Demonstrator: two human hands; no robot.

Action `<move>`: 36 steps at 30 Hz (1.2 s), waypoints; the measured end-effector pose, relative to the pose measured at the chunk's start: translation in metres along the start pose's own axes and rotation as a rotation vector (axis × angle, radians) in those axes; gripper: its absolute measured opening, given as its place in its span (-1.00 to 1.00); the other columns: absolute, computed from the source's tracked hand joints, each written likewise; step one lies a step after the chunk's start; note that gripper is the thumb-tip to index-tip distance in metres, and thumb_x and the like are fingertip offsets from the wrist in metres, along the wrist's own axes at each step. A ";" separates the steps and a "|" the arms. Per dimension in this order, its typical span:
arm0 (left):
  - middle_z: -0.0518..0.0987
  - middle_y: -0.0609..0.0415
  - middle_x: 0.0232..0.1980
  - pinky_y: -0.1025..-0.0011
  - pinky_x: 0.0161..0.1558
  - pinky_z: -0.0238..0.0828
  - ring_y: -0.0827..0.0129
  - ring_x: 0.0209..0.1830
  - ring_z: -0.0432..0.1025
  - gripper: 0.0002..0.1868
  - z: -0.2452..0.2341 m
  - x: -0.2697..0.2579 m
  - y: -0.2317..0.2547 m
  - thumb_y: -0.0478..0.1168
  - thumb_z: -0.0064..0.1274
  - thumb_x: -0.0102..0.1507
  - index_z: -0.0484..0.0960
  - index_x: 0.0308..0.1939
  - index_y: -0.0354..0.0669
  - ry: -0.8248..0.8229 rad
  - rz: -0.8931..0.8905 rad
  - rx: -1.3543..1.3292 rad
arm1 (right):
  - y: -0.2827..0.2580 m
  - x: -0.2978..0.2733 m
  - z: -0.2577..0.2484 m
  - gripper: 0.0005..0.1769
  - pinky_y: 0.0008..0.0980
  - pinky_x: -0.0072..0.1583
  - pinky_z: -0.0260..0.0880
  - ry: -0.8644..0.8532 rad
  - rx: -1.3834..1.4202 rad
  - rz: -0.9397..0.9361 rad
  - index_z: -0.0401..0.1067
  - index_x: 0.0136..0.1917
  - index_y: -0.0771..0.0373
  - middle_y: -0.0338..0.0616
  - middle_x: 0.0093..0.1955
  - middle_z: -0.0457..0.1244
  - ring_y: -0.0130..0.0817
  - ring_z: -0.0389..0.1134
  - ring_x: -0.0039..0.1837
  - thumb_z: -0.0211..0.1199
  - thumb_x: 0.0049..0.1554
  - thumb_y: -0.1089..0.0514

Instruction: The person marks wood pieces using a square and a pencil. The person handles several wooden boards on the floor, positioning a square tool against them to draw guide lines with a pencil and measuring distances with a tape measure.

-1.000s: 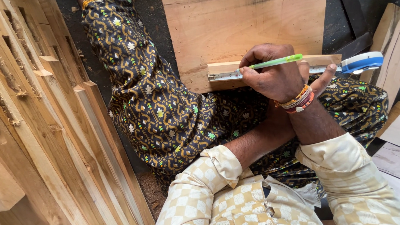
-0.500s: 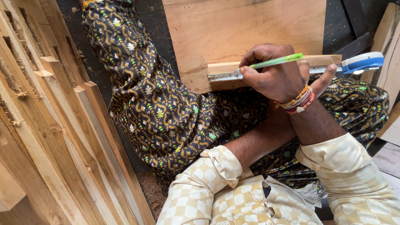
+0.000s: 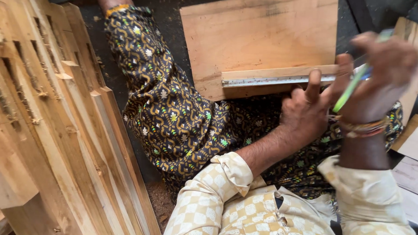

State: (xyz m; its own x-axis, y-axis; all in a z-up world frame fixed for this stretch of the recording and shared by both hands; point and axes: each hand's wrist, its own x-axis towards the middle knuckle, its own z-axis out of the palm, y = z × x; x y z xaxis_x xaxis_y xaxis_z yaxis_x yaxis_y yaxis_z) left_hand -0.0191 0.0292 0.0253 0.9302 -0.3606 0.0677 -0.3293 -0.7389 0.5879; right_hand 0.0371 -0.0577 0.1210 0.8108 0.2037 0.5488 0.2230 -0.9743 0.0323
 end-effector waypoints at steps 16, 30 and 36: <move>0.52 -0.01 -0.27 0.24 -0.45 0.41 0.23 -0.52 0.48 -0.80 -0.068 -0.029 -0.058 -0.23 0.02 0.19 0.53 -0.14 -0.19 0.001 0.122 0.127 | -0.041 -0.079 0.003 -0.75 -0.26 -0.06 0.45 -0.189 0.941 0.498 0.46 0.06 0.34 -0.06 -0.11 0.37 -0.23 0.44 -0.11 0.35 0.18 0.16; 0.63 -0.36 -0.10 -0.02 -0.08 0.44 -0.23 -0.10 0.52 -0.52 -0.144 0.041 -0.292 0.08 0.12 0.34 0.61 -0.17 -0.38 0.307 -0.600 0.046 | 0.159 -0.114 0.132 -0.54 -0.01 0.09 0.44 -0.581 0.165 0.767 0.55 0.15 0.23 0.15 0.01 0.41 0.15 0.44 0.04 0.53 0.06 -0.01; 0.69 -0.23 -0.30 0.10 -0.07 0.56 0.00 -0.28 0.67 -0.51 -0.131 0.070 -0.309 0.07 -0.07 0.40 0.60 -0.13 -0.38 0.161 -0.965 -0.095 | 0.155 -0.107 0.147 -0.47 0.02 0.22 0.34 -0.616 0.085 0.985 0.52 0.28 0.11 0.12 0.17 0.37 0.14 0.36 0.21 0.50 0.07 -0.04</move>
State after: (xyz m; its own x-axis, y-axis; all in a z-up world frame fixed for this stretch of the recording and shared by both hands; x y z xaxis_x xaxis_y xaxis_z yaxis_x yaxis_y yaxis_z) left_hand 0.1687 0.3075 -0.0461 0.8061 0.4614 -0.3707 0.5918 -0.6240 0.5103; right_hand 0.0644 -0.2158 -0.0550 0.7742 -0.6026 -0.1939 -0.6329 -0.7325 -0.2507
